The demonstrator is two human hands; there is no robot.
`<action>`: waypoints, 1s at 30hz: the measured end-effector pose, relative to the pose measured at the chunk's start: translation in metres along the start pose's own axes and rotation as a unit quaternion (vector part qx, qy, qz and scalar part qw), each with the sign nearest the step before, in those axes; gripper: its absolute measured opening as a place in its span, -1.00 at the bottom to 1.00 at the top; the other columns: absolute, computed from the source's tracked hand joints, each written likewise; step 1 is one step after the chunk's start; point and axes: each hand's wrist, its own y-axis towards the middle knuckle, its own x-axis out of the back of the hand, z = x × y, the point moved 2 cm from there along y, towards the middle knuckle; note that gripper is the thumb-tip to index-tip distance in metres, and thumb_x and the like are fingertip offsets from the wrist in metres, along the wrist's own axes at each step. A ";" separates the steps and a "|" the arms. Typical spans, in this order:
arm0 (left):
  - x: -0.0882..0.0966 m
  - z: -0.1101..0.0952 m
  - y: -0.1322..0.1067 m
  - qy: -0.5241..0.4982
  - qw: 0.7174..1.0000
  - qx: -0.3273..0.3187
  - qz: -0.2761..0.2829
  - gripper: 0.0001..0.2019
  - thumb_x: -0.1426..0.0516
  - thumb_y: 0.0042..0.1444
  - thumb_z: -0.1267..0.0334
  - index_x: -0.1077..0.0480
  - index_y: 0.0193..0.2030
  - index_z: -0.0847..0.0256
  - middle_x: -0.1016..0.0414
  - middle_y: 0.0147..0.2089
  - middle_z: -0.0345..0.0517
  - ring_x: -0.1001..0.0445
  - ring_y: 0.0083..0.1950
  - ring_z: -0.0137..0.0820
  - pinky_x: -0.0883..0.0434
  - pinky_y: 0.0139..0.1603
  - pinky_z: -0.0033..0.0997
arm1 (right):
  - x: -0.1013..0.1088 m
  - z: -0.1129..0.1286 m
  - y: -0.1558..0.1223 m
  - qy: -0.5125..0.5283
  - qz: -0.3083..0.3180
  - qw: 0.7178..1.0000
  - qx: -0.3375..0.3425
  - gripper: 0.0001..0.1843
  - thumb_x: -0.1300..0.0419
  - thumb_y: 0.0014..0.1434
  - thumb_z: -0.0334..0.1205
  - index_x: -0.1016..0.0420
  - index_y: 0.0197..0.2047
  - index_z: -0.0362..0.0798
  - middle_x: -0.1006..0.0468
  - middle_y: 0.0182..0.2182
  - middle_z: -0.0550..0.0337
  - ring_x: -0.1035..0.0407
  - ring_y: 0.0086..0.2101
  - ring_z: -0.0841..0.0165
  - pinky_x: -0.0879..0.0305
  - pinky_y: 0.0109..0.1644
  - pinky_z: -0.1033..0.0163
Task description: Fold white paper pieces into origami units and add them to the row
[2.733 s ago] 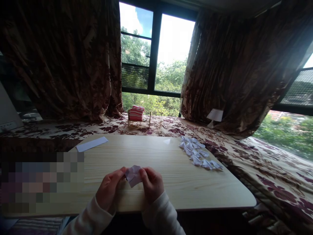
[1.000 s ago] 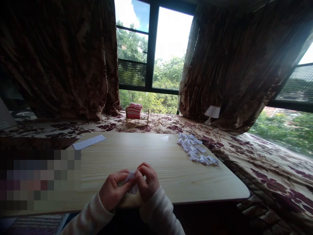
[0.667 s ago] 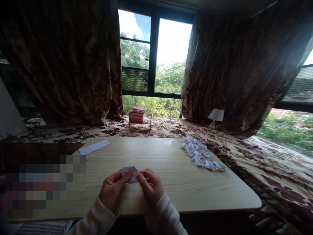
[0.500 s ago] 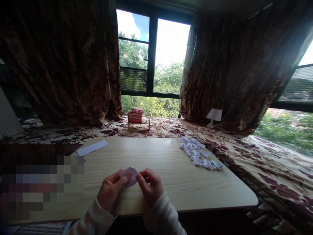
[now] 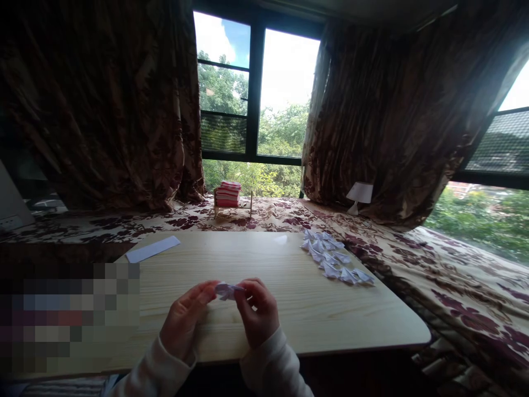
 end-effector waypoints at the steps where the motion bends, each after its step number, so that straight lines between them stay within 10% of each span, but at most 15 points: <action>1: 0.001 0.002 0.001 -0.002 1.000 -0.001 -0.008 -0.70 -0.16 -0.02 0.06 -0.52 -0.30 0.25 -0.49 -0.37 -0.09 -0.37 -0.25 -0.35 -0.30 -0.15 -0.42 | 0.001 0.001 0.000 -0.001 -0.011 1.000 0.017 -0.94 -0.17 0.06 -0.26 -0.44 -0.40 -0.06 -0.39 -0.40 0.16 -0.31 -0.40 0.38 -0.26 -0.46 0.33; 10: -0.002 -0.002 -0.002 0.012 1.000 -0.010 0.016 -0.66 0.00 0.12 0.03 -0.44 -0.23 0.24 -0.40 -0.45 -0.18 -0.36 -0.32 -0.37 -0.28 -0.18 -0.41 | 0.003 0.009 -0.003 0.023 -0.004 0.997 0.070 -0.91 -0.13 0.10 -0.37 -0.44 -0.35 -0.03 -0.38 -0.24 0.06 -0.35 -0.21 0.26 -0.37 -0.24 0.19; 20: -0.008 -0.012 -0.006 0.050 0.997 0.011 0.053 -0.73 -0.19 -0.07 0.16 -0.33 -0.66 0.24 -0.31 -0.63 -0.27 -0.24 -0.50 -0.48 -0.18 -0.42 -0.52 | 0.003 0.005 -0.001 0.040 -0.006 0.999 0.037 -0.84 -0.11 0.12 -0.29 -0.44 -0.20 -0.02 -0.41 -0.15 0.04 -0.37 -0.21 0.27 -0.36 -0.20 0.18; 25: -0.006 -0.009 -0.005 0.046 0.999 0.014 0.025 -0.72 -0.20 -0.07 0.16 -0.32 -0.67 0.23 -0.34 -0.63 -0.29 -0.28 -0.49 -0.48 -0.20 -0.39 -0.53 | 0.004 0.000 0.000 0.039 0.027 0.995 -0.087 -0.72 -0.09 0.14 -0.07 -0.41 -0.19 -0.10 -0.49 -0.43 0.14 -0.37 -0.48 0.38 -0.34 -0.42 0.27; 30: -0.008 -0.009 -0.005 0.027 0.999 0.019 0.027 -0.79 -0.24 -0.12 0.19 -0.39 -0.63 0.25 -0.40 -0.61 -0.25 -0.34 -0.46 -0.45 -0.27 -0.35 -0.52 | 0.001 0.000 -0.002 0.052 0.000 0.996 -0.073 -0.75 -0.18 0.06 -0.07 -0.43 -0.28 -0.08 -0.47 -0.51 0.20 -0.34 -0.50 0.39 -0.29 -0.46 0.30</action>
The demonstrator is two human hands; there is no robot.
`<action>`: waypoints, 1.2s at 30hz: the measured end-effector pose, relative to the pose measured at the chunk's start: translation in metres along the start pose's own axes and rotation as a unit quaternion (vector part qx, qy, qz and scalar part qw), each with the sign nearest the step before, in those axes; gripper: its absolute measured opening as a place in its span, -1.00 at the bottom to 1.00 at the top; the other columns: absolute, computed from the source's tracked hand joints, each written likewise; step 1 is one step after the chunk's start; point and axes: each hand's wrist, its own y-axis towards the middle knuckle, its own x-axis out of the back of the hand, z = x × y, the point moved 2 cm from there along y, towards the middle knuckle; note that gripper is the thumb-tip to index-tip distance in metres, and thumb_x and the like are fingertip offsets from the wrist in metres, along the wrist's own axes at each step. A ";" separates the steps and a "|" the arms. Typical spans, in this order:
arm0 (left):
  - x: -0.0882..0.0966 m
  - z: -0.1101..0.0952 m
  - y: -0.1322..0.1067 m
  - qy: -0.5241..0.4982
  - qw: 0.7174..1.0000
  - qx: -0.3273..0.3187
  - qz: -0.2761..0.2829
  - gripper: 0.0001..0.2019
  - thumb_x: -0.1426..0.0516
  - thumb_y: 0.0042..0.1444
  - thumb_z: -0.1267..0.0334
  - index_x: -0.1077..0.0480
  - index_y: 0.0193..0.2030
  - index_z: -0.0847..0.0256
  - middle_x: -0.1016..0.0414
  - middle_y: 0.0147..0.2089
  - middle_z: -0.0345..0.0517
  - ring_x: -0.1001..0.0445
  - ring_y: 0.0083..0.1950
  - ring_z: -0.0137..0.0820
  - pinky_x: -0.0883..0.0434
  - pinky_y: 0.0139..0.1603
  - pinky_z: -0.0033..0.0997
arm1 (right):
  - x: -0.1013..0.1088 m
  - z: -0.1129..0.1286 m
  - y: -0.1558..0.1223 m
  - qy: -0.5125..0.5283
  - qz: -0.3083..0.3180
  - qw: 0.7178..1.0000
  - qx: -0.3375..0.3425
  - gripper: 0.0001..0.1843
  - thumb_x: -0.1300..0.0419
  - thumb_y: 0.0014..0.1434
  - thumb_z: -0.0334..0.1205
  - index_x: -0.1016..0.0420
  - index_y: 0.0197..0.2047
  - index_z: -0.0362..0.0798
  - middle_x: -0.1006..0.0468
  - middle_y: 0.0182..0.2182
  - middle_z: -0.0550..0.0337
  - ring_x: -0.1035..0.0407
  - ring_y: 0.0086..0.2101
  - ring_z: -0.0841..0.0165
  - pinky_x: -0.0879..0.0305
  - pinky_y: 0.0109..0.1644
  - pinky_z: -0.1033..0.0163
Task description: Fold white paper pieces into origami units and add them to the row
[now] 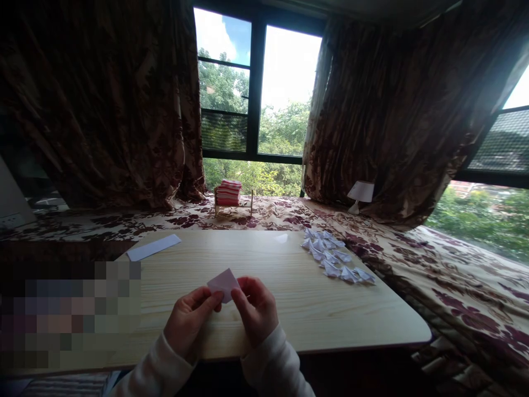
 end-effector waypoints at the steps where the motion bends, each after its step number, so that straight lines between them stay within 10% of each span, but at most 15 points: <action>1: -0.001 0.000 0.000 -0.007 1.000 0.001 0.002 -0.82 -0.26 -0.15 0.20 -0.43 -0.58 0.26 -0.44 -0.57 -0.22 -0.38 -0.43 -0.42 -0.29 -0.32 -0.50 | -0.001 0.000 0.000 -0.002 -0.001 1.000 0.002 -0.78 -0.20 0.05 -0.09 -0.43 -0.29 -0.07 -0.47 -0.50 0.20 -0.33 -0.50 0.40 -0.29 -0.45 0.30; 6: 0.002 0.003 0.002 -0.048 0.998 0.003 -0.033 -0.66 -0.24 -0.13 0.11 -0.44 -0.22 0.26 -0.53 -0.32 -0.10 -0.46 -0.30 -0.37 -0.37 -0.26 -0.44 | -0.003 -0.002 -0.003 -0.026 0.031 0.999 -0.008 -0.82 -0.16 0.05 -0.13 -0.44 -0.38 -0.08 -0.43 -0.55 0.22 -0.28 -0.54 0.42 -0.25 -0.50 0.32; 36: 0.000 0.003 -0.002 0.001 0.999 0.016 0.034 -0.80 -0.20 -0.04 0.22 -0.54 -0.32 0.29 -0.54 -0.50 -0.13 -0.43 -0.43 -0.40 -0.33 -0.40 -0.51 | -0.004 0.015 -0.003 -0.168 0.003 0.972 0.163 -0.89 -0.12 0.03 -0.43 -0.43 -0.42 -0.05 -0.39 -0.46 0.20 -0.29 -0.46 0.41 -0.26 -0.45 0.31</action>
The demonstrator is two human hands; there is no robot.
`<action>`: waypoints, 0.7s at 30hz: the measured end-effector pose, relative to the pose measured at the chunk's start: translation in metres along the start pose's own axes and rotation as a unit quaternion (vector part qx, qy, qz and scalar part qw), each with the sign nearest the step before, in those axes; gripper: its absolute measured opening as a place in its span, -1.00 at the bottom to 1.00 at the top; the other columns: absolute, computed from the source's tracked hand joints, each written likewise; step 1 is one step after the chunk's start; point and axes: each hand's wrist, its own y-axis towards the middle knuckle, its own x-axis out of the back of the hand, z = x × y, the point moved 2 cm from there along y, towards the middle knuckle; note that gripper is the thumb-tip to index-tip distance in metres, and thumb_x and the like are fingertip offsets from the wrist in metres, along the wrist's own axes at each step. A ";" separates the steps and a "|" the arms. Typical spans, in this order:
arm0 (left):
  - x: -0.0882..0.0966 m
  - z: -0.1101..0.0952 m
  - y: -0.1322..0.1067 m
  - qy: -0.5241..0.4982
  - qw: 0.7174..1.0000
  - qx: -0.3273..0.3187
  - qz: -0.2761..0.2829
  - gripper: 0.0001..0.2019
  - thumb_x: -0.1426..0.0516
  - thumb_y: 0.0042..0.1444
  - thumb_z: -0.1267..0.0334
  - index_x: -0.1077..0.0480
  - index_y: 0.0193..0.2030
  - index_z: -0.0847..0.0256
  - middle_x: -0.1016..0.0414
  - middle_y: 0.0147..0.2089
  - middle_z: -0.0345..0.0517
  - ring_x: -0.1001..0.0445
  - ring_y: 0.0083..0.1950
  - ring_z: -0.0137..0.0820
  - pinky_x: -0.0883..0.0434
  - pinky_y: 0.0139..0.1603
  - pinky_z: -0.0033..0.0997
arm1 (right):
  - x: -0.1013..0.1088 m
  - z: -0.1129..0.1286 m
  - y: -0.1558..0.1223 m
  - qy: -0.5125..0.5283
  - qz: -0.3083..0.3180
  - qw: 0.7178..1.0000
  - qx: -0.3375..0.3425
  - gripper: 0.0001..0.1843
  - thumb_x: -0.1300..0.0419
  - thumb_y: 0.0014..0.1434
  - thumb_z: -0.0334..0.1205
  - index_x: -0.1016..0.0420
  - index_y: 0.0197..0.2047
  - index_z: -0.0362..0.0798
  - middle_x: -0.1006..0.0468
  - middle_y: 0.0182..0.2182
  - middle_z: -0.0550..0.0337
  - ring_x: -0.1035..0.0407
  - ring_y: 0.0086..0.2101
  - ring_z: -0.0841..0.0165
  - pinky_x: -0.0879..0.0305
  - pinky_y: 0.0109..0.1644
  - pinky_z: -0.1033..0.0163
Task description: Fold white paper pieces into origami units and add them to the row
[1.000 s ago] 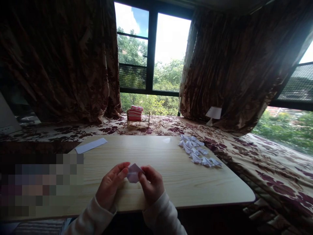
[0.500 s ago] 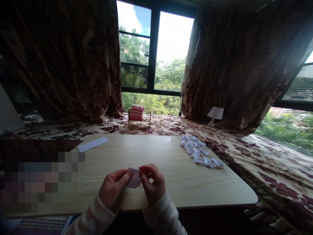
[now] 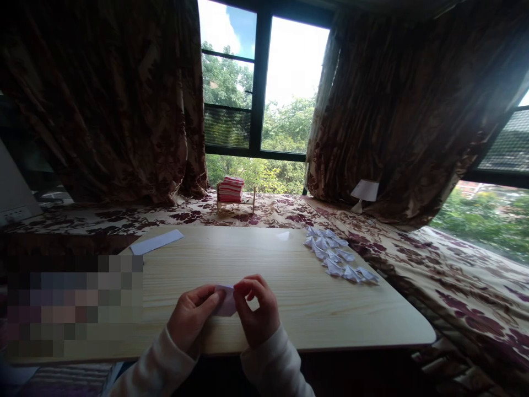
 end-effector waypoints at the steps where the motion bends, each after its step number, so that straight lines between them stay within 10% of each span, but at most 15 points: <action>1: 0.000 0.000 0.000 0.003 1.000 -0.001 0.002 -0.80 -0.19 -0.03 0.22 -0.55 -0.32 0.29 -0.54 -0.50 -0.13 -0.42 -0.43 -0.40 -0.32 -0.41 -0.51 | 0.000 0.000 0.000 -0.002 0.000 1.000 0.003 -0.89 -0.13 0.03 -0.43 -0.43 -0.41 -0.05 -0.39 -0.46 0.20 -0.29 -0.47 0.41 -0.26 -0.46 0.30; 21: 0.001 0.001 0.000 0.039 0.999 -0.015 -0.007 -0.79 -0.13 0.04 0.20 -0.54 -0.36 0.27 -0.49 -0.50 -0.19 -0.35 -0.41 -0.44 -0.27 -0.39 -0.54 | -0.002 0.005 -0.004 -0.107 0.030 0.989 0.094 -0.77 -0.08 0.10 -0.44 -0.52 -0.28 0.00 -0.36 -0.44 0.16 -0.29 -0.39 0.35 -0.29 -0.35 0.23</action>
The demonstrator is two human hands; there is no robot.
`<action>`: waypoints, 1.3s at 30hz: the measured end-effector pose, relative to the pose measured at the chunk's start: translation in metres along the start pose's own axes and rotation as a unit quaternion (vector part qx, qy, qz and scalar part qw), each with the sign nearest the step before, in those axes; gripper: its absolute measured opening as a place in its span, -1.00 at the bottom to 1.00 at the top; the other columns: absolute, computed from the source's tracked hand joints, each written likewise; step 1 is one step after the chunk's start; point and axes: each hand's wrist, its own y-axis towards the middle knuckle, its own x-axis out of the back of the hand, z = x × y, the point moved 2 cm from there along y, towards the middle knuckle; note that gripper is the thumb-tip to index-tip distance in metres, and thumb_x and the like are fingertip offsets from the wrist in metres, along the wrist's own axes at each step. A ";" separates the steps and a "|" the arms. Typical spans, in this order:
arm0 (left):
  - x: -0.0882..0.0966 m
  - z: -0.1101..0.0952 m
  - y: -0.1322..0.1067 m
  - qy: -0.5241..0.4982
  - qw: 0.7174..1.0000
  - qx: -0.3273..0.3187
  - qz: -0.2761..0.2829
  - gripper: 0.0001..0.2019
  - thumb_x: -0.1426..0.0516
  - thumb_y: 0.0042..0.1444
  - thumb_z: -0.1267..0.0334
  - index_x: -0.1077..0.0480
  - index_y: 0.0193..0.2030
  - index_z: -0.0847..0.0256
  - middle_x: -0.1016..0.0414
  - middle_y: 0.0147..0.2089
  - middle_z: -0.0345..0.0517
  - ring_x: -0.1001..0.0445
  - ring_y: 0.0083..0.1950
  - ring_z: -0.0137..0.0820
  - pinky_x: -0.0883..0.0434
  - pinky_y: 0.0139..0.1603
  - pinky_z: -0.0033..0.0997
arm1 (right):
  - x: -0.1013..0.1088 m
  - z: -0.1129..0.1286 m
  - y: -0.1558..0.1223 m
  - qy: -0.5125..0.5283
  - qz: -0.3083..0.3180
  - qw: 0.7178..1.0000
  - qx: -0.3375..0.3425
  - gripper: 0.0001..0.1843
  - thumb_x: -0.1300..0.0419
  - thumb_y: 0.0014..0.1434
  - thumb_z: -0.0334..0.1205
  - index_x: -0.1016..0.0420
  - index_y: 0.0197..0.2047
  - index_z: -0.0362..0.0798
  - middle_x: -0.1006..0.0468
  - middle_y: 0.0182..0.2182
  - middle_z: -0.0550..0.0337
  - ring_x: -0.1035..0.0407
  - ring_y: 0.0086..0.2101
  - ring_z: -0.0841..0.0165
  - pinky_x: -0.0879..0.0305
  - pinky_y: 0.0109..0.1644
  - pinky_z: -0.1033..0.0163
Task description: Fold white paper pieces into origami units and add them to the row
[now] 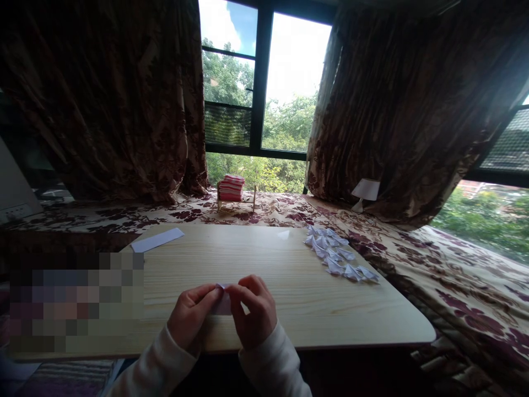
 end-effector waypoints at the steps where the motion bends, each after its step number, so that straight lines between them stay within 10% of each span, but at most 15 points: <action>1: 0.000 0.001 0.000 -0.002 1.000 0.000 0.000 -0.79 -0.13 0.04 0.20 -0.54 -0.37 0.28 -0.49 -0.50 -0.18 -0.35 -0.40 -0.43 -0.28 -0.38 -0.53 | 0.000 0.000 0.000 -0.013 0.002 1.000 0.009 -0.77 -0.08 0.10 -0.45 -0.52 -0.27 0.00 -0.36 -0.44 0.15 -0.28 -0.39 0.34 -0.28 -0.35 0.23; 39: 0.003 0.004 0.001 0.005 0.998 -0.023 -0.053 -0.77 -0.14 0.00 0.18 -0.51 -0.47 0.30 -0.48 -0.52 -0.16 -0.36 -0.44 -0.42 -0.29 -0.40 -0.49 | -0.001 0.003 0.000 -0.041 -0.009 0.999 -0.015 -0.91 -0.10 0.04 -0.40 -0.38 -0.41 -0.05 -0.37 -0.40 0.14 -0.29 -0.32 0.29 -0.27 -0.24 0.16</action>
